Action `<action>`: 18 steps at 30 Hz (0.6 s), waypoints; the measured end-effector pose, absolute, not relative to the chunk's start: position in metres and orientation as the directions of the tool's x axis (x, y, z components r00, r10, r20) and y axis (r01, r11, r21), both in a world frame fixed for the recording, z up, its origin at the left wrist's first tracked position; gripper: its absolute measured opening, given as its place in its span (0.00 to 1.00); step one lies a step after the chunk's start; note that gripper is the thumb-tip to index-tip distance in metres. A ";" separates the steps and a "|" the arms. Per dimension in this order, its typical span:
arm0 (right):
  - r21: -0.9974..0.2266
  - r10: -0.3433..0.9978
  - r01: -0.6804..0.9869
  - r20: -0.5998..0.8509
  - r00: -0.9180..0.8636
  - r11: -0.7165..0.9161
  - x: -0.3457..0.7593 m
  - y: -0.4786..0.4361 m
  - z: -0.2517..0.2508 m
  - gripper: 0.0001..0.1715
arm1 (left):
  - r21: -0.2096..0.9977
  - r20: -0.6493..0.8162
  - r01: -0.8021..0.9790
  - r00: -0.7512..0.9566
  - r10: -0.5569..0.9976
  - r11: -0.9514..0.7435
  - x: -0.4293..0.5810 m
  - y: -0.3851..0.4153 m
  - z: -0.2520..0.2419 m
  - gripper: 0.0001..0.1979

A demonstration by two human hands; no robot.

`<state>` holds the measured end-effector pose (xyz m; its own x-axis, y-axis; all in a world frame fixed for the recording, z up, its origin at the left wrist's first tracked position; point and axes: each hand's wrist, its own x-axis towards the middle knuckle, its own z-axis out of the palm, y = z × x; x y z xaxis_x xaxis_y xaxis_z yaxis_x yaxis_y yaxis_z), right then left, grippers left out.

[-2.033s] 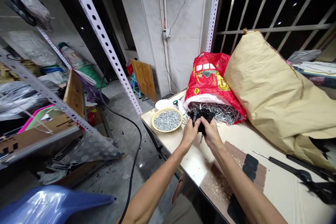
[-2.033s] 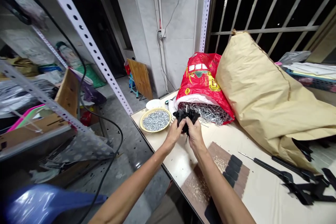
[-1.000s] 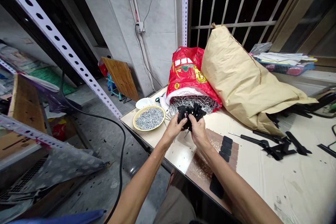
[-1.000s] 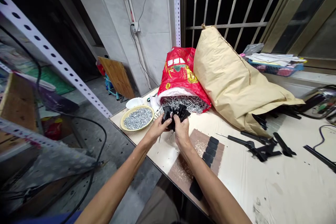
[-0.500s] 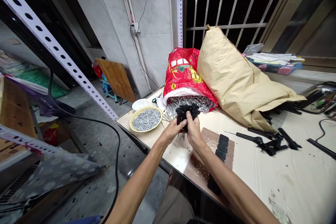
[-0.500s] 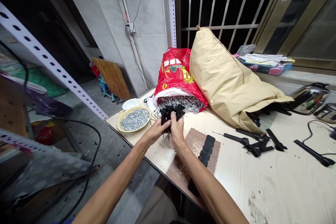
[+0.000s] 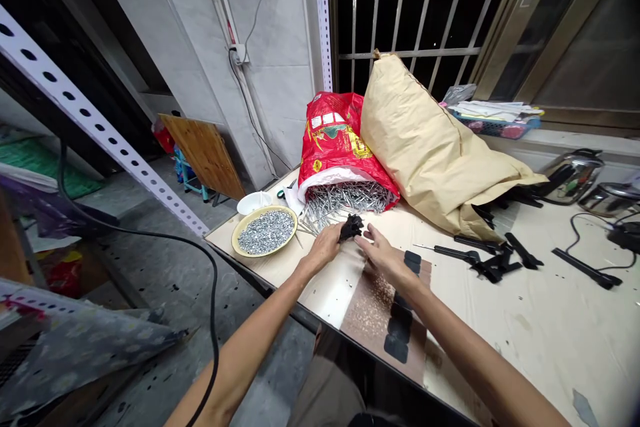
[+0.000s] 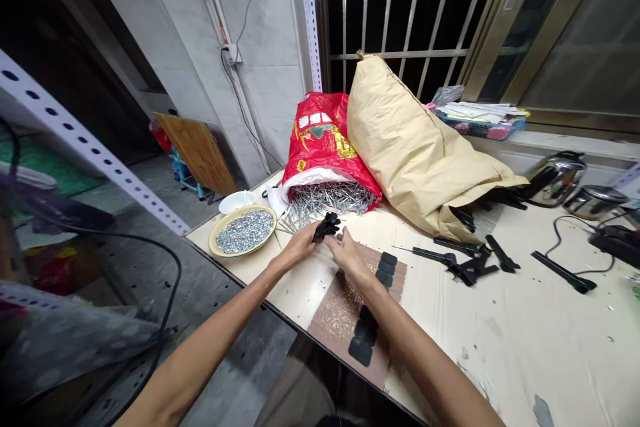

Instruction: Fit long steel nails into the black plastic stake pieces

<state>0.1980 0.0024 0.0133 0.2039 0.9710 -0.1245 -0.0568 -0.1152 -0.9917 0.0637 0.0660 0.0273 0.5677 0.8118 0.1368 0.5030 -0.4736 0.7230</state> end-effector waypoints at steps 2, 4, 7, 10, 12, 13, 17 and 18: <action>-0.990 0.968 0.086 -0.087 0.235 -0.109 0.221 -0.012 0.020 0.43 | 0.572 0.128 0.603 0.603 0.787 -0.555 0.060 0.065 0.022 0.14; -0.963 0.967 0.263 0.007 0.254 -0.062 0.244 -0.025 0.028 0.40 | 0.471 0.117 0.656 0.617 0.778 -0.590 0.057 0.063 0.017 0.12; -0.902 0.948 0.432 0.158 0.276 0.025 0.270 -0.038 0.038 0.33 | 0.427 0.126 0.685 0.600 0.790 -0.590 0.057 0.062 0.012 0.14; -0.882 0.930 0.468 0.220 0.295 0.060 0.282 -0.043 0.046 0.28 | 0.392 0.156 0.712 0.573 0.805 -0.583 0.057 0.065 0.014 0.19; -0.921 0.924 0.384 0.195 0.330 0.057 0.282 -0.043 0.049 0.27 | 0.373 0.215 0.711 0.559 0.801 -0.596 0.058 0.064 0.024 0.21; -0.949 0.926 0.313 0.158 0.343 0.046 0.280 -0.043 0.050 0.27 | 0.363 0.261 0.698 0.560 0.786 -0.618 0.059 0.060 0.031 0.23; -0.975 0.973 -0.107 -0.206 0.107 -0.195 0.258 -0.048 0.054 0.25 | 0.280 0.419 0.566 0.654 0.630 -0.775 0.073 0.022 0.068 0.27; -0.935 0.956 -0.204 -0.293 -0.008 -0.289 0.251 -0.051 0.055 0.24 | 0.250 0.431 0.530 0.689 0.583 -0.811 0.079 0.009 0.075 0.27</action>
